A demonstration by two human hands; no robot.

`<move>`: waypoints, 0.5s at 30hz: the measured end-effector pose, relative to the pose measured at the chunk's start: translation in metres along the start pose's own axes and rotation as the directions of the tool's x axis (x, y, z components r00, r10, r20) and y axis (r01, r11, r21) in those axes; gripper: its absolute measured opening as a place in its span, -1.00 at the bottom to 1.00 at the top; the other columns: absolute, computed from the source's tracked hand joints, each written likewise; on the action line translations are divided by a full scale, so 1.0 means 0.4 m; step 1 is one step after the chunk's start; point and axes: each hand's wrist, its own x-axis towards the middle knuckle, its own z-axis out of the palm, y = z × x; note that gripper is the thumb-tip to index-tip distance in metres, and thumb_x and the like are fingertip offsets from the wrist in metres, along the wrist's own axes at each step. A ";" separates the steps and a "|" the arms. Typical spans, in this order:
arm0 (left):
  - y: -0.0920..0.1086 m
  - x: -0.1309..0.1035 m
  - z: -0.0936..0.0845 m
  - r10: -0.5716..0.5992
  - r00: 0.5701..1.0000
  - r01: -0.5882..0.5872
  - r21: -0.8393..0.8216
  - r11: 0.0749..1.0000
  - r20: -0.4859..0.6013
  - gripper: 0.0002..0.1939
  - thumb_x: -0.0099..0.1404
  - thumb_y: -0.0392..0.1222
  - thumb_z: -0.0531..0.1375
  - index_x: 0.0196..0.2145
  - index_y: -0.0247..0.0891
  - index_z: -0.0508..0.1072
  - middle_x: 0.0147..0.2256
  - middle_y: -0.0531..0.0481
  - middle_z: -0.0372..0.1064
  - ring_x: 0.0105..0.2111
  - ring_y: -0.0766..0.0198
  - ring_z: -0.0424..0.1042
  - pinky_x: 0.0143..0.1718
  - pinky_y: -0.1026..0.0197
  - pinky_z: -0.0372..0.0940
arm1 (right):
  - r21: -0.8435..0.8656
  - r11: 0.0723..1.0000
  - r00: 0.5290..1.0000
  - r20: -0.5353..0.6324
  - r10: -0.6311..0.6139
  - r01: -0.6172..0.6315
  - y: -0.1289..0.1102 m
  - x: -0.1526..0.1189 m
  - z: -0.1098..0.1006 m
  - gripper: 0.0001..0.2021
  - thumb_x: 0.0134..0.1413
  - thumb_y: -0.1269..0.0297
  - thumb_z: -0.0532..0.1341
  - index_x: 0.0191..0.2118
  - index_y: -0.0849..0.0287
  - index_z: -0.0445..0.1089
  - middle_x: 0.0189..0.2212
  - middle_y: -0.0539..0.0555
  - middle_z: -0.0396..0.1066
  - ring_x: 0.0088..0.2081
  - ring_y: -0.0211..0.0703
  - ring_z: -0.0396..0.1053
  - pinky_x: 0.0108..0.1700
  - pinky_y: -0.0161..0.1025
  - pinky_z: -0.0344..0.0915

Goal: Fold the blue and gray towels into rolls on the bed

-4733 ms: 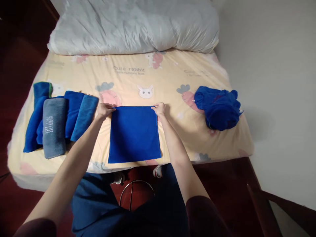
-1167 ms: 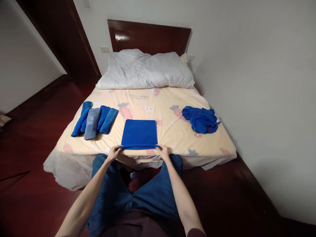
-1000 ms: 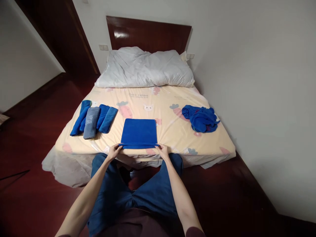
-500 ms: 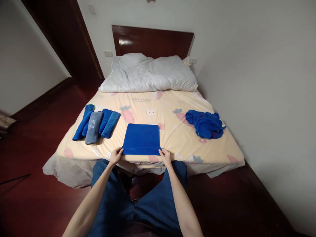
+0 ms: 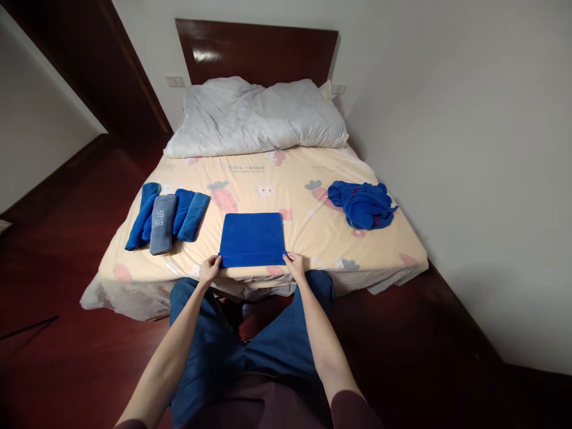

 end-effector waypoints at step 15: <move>0.020 -0.006 0.003 -0.036 0.999 0.038 0.143 0.989 -0.018 -0.57 0.36 0.14 0.01 -0.34 -0.18 0.52 -0.35 -0.06 0.55 -0.28 0.13 0.50 -0.23 0.21 0.26 | -0.088 0.996 0.999 -0.041 0.015 -0.019 0.008 0.008 0.010 -0.53 -0.05 -0.20 0.25 -0.52 0.19 0.43 -0.57 0.12 0.48 -0.48 -0.09 0.42 -0.41 -0.25 0.31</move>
